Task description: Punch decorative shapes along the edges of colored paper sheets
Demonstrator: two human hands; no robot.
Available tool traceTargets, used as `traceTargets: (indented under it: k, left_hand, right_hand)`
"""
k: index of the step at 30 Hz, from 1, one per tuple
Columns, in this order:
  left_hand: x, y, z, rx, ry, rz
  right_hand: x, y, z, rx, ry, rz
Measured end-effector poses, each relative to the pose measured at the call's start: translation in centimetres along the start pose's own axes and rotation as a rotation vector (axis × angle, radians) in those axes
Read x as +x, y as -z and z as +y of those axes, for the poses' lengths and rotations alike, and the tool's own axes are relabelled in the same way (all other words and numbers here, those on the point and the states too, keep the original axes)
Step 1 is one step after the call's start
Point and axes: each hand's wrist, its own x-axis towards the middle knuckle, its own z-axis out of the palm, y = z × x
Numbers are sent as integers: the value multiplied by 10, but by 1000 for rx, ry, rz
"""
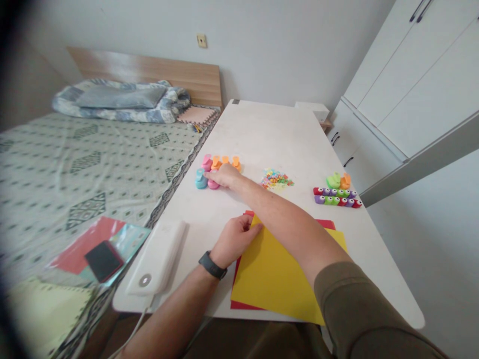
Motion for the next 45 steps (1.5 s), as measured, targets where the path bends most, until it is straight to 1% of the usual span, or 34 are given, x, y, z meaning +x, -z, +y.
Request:
traceTargets:
  k: [3,11,15,18,22,25,30,31,34,36,39,41,45]
  left_hand:
    - [-1,0,0,-26,8,-12]
    - [0,-2,-3,-48,19,-20]
    - [0,-2,-4,-51,20,3]
    - [0,-1,-3,-70,29,13]
    - [0,-1,-1,-88,36,8]
    - [-1,-1,0,-89,30,3]
    - [-1,-1,-1,-76,21,-5]
    - [0,-1,-1,-74,24,-6]
    - [0,-1,-1,-58,32,-7]
    - [0,-1,-1,-49,34,-6]
    - [0,-1,0,-41,24,-6]
    - [0,-2,-1,-39,19,-8]
    - [0,-3,-2,-48,22,-13]
  right_hand:
    - [-5,7,1,34,-20,3]
    - [-25,39,12,260,50,-57]
    - [-40,62,26,320,89,-47]
    - [-53,87,44,348,89,18]
    - [-69,135,79,280,69,181]
    - [-76,179,117,167,30,314]
    - [-85,253,193,-101,-170,557]
    - [-88,265,206,-153,-218,585]
    - [-99,293,239,-304,-352,580]
    - [-106,302,254,-389,-413,567]
    - [-111,307,268,-513,-479,543]
    - [-112,306,274,-600,-507,500]
    - [-109,298,282,-778,-539,353]
